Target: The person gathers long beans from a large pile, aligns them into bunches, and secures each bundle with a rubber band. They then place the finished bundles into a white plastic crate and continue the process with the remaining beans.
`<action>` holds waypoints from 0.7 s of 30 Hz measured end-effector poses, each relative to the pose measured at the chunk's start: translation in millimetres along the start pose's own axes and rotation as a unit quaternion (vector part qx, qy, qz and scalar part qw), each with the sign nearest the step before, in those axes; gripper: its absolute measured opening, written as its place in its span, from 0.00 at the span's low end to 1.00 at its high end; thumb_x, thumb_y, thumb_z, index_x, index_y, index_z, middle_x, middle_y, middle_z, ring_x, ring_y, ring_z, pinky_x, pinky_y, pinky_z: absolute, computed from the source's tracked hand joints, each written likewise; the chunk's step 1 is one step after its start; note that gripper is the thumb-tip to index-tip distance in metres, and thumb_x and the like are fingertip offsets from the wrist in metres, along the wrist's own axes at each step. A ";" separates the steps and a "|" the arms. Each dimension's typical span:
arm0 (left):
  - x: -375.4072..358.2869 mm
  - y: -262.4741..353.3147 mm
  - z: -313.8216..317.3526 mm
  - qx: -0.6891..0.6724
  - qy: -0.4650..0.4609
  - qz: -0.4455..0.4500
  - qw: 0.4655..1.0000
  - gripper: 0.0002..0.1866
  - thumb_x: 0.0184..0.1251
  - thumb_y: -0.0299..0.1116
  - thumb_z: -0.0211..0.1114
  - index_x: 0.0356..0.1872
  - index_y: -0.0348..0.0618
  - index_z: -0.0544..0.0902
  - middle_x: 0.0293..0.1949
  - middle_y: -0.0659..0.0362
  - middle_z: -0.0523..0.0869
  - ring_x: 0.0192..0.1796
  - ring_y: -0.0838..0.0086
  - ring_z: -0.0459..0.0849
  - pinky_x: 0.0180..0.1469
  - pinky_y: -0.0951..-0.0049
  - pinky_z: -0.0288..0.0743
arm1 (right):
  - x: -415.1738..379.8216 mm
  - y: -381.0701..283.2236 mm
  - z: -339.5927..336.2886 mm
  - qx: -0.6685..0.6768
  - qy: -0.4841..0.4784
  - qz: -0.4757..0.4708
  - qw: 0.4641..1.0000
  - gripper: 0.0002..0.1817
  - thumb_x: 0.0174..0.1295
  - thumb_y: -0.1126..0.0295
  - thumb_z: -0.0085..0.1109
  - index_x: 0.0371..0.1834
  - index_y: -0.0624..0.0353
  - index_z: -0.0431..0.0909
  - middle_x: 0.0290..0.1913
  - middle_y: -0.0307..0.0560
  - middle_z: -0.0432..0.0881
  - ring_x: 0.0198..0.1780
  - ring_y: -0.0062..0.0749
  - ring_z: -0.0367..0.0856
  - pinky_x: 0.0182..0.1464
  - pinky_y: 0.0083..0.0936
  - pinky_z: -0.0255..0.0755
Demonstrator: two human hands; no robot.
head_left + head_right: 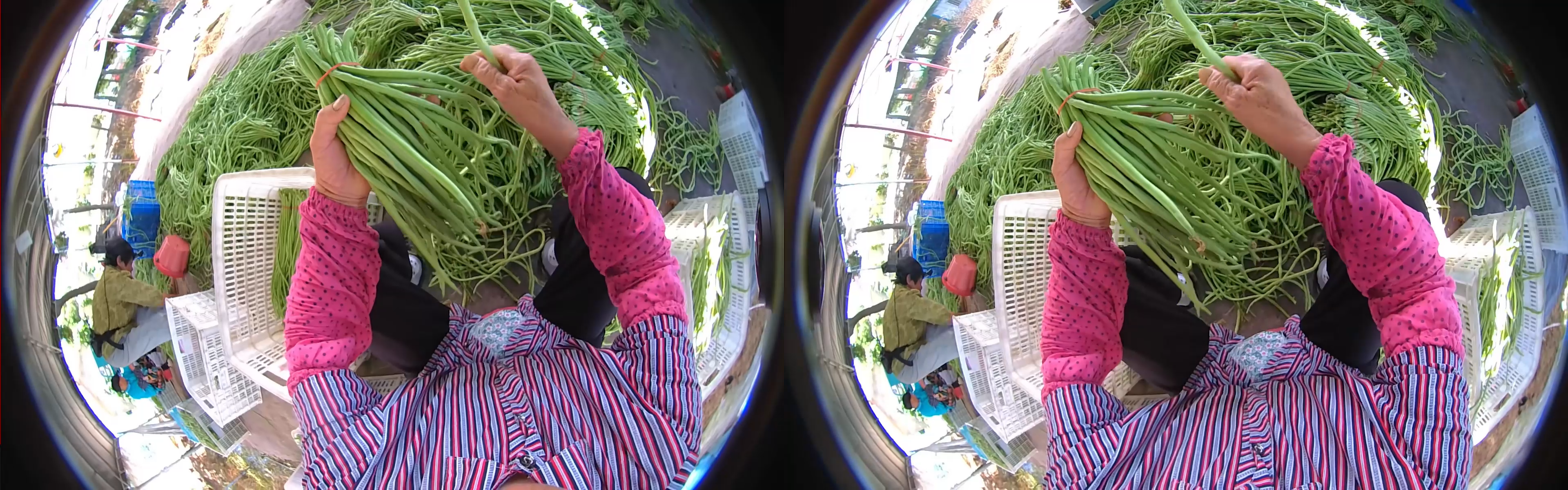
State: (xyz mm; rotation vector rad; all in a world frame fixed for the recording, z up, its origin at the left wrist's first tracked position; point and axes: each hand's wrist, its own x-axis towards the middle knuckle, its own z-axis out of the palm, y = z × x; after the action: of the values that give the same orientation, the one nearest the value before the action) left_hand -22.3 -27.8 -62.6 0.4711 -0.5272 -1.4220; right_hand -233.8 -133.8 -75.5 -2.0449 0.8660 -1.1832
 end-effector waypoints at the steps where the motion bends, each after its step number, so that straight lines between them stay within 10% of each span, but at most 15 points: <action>1: -1.6 1.6 3.9 -0.028 -0.005 -0.016 0.999 0.19 0.67 0.36 0.52 0.57 0.40 0.72 0.51 0.47 0.80 0.50 0.56 0.81 0.57 0.56 0.74 | -0.8 1.4 2.0 0.038 0.031 0.060 0.997 0.16 0.67 0.59 0.55 0.35 0.62 0.82 0.28 0.37 0.79 0.28 0.16 0.74 0.32 0.15 0.67; 6: 4.0 1.6 -12.5 -0.059 -0.004 -0.055 0.997 0.18 0.67 0.34 0.53 0.54 0.37 0.74 0.49 0.48 0.82 0.49 0.60 0.82 0.55 0.59 0.76 | -17.4 -30.0 11.6 0.127 -0.163 0.160 0.965 0.23 0.59 0.52 0.63 0.37 0.66 0.81 0.32 0.45 0.80 0.32 0.21 0.76 0.33 0.22 0.69; 10: -2.8 -2.1 4.2 -0.026 -0.022 -0.081 0.996 0.19 0.66 0.35 0.53 0.53 0.35 0.74 0.48 0.47 0.82 0.49 0.59 0.82 0.57 0.58 0.75 | -31.3 -17.1 32.8 0.111 -0.204 0.058 0.971 0.35 0.48 0.47 0.70 0.43 0.72 0.77 0.38 0.57 0.82 0.41 0.37 0.81 0.45 0.31 0.74; 13: -2.1 0.8 -9.5 -0.082 0.000 -0.102 0.991 0.22 0.63 0.35 0.53 0.55 0.31 0.72 0.51 0.43 0.80 0.51 0.55 0.81 0.58 0.56 0.73 | -26.2 -17.4 22.4 0.196 -0.260 0.139 0.935 0.19 0.57 0.64 0.65 0.46 0.68 0.77 0.36 0.43 0.82 0.38 0.23 0.78 0.44 0.23 0.72; 21: -7.7 2.5 -7.0 -0.100 -0.016 -0.099 0.990 0.22 0.63 0.36 0.53 0.55 0.32 0.72 0.49 0.43 0.81 0.49 0.50 0.81 0.53 0.42 0.74 | -14.6 -14.7 4.9 0.341 -0.222 0.251 0.878 0.10 0.58 0.64 0.67 0.33 0.61 0.84 0.24 0.32 0.79 0.22 0.10 0.71 0.25 0.12 0.66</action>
State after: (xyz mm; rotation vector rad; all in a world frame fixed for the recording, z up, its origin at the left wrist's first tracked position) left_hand -16.6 -19.9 -67.2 0.3474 -0.3662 -1.6558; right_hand -231.6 -112.7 -73.4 -1.3082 0.5763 -0.5659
